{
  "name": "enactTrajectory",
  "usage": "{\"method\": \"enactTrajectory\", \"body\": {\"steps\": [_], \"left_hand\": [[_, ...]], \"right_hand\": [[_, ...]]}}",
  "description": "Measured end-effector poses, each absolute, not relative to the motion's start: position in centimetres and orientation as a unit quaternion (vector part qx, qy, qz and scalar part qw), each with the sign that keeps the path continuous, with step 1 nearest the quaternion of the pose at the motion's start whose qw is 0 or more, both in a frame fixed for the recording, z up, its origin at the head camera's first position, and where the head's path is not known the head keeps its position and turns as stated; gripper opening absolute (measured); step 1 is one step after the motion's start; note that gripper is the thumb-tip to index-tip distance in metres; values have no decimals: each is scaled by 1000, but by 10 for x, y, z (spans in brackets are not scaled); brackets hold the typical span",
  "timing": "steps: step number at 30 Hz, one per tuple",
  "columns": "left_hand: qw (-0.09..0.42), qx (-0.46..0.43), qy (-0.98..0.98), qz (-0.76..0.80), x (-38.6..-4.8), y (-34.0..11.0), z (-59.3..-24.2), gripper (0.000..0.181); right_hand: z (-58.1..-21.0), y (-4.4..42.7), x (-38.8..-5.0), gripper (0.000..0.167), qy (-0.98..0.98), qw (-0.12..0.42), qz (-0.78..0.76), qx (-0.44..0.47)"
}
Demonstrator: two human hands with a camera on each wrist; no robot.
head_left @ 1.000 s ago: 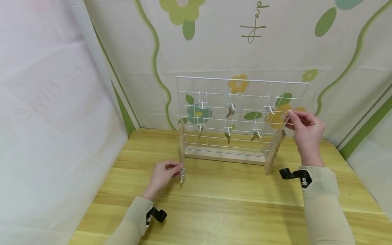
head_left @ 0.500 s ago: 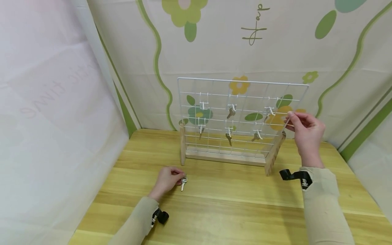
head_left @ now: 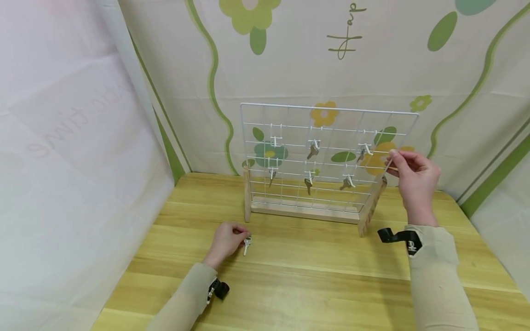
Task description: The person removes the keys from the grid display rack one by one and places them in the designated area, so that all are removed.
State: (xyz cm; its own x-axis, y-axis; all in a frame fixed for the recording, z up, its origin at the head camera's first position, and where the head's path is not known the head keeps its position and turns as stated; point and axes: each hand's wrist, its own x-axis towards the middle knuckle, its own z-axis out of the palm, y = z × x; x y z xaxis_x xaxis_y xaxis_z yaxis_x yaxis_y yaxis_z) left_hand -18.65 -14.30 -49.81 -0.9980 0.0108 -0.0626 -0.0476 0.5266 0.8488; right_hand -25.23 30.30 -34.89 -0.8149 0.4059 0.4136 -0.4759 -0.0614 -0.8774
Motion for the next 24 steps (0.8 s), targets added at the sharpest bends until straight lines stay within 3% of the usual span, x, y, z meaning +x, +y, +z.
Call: {"method": "enactTrajectory", "body": {"steps": [24], "left_hand": [[3,26,899,438,-197,-145,-503,3]], "right_hand": [[-349,303,-251,33,-612,300,732,23]]}}
